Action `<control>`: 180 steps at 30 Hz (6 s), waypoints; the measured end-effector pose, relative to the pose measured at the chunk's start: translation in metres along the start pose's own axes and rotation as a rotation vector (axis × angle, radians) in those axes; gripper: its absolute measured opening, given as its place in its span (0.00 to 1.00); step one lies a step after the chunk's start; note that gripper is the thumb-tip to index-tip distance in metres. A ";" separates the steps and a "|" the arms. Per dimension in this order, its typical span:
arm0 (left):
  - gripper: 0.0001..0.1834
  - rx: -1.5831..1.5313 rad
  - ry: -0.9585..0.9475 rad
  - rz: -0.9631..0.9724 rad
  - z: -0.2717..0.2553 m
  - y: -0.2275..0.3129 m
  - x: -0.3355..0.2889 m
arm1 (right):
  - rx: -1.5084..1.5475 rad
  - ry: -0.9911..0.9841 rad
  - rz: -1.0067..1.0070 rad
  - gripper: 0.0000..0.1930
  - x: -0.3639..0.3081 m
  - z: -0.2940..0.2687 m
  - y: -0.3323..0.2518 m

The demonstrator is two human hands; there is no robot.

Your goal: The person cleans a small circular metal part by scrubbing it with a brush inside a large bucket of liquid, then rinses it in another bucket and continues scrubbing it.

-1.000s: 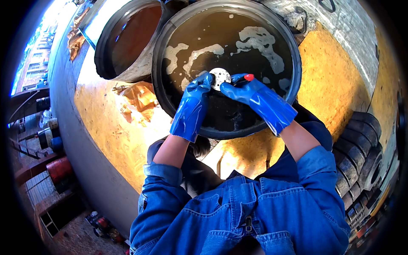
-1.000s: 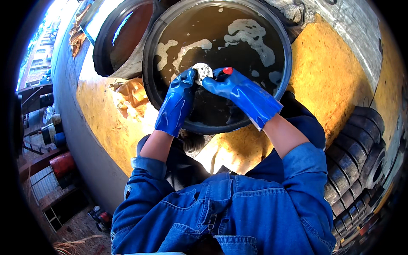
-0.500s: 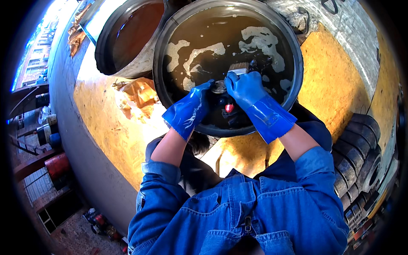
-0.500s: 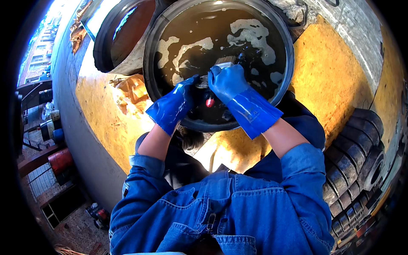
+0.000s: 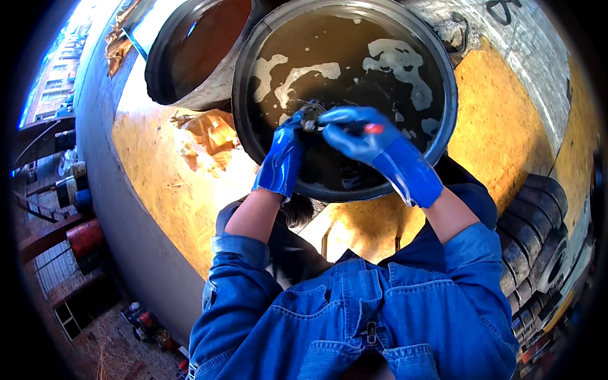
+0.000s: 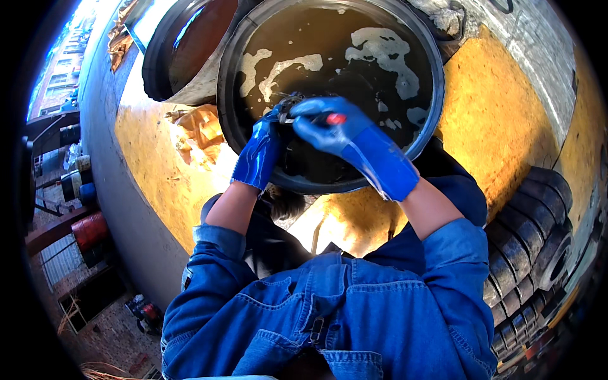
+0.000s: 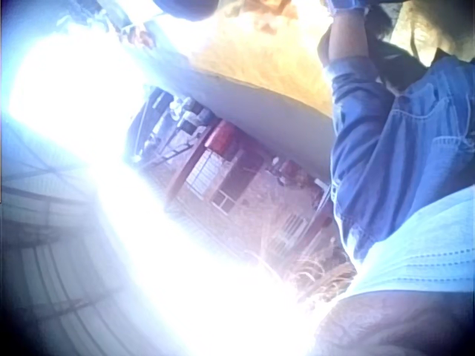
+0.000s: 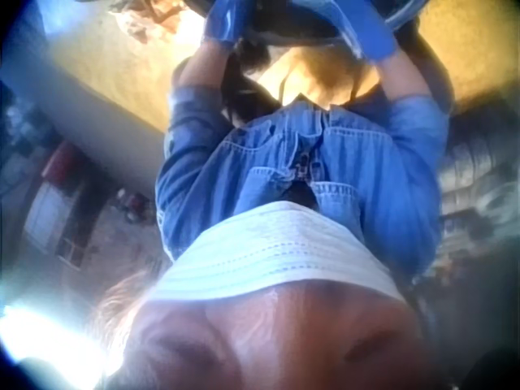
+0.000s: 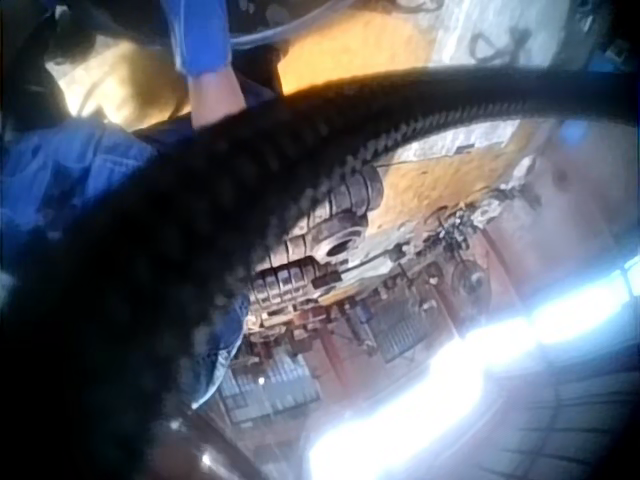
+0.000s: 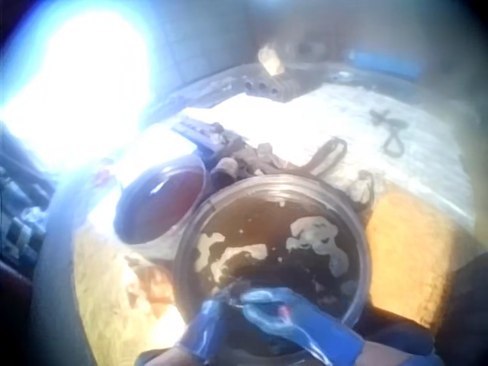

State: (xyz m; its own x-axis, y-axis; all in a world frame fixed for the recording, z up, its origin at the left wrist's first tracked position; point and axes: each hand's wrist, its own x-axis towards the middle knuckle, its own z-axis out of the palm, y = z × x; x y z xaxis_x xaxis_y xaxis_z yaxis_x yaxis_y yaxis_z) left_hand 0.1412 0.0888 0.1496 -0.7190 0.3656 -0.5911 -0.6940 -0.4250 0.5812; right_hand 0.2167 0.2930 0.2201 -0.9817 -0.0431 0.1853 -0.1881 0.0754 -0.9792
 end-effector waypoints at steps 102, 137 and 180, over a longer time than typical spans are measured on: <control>0.14 1.279 -0.110 0.724 0.019 0.060 -0.036 | -0.675 0.102 0.205 0.12 -0.098 0.016 0.012; 0.14 0.525 0.874 0.961 -0.131 0.177 -0.133 | -0.851 0.049 0.453 0.14 -0.099 -0.004 0.052; 0.28 2.124 -0.205 0.767 -0.105 0.089 0.156 | -0.582 0.092 0.574 0.11 -0.009 -0.070 -0.055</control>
State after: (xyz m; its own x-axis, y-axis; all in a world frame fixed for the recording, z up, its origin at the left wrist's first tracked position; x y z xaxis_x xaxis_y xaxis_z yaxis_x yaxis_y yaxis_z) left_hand -0.0285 0.0212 0.0502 -0.6805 0.7292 -0.0726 0.6968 0.6746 0.2438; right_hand 0.2342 0.3589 0.2777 -0.9233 0.2394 -0.3003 0.3840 0.5663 -0.7293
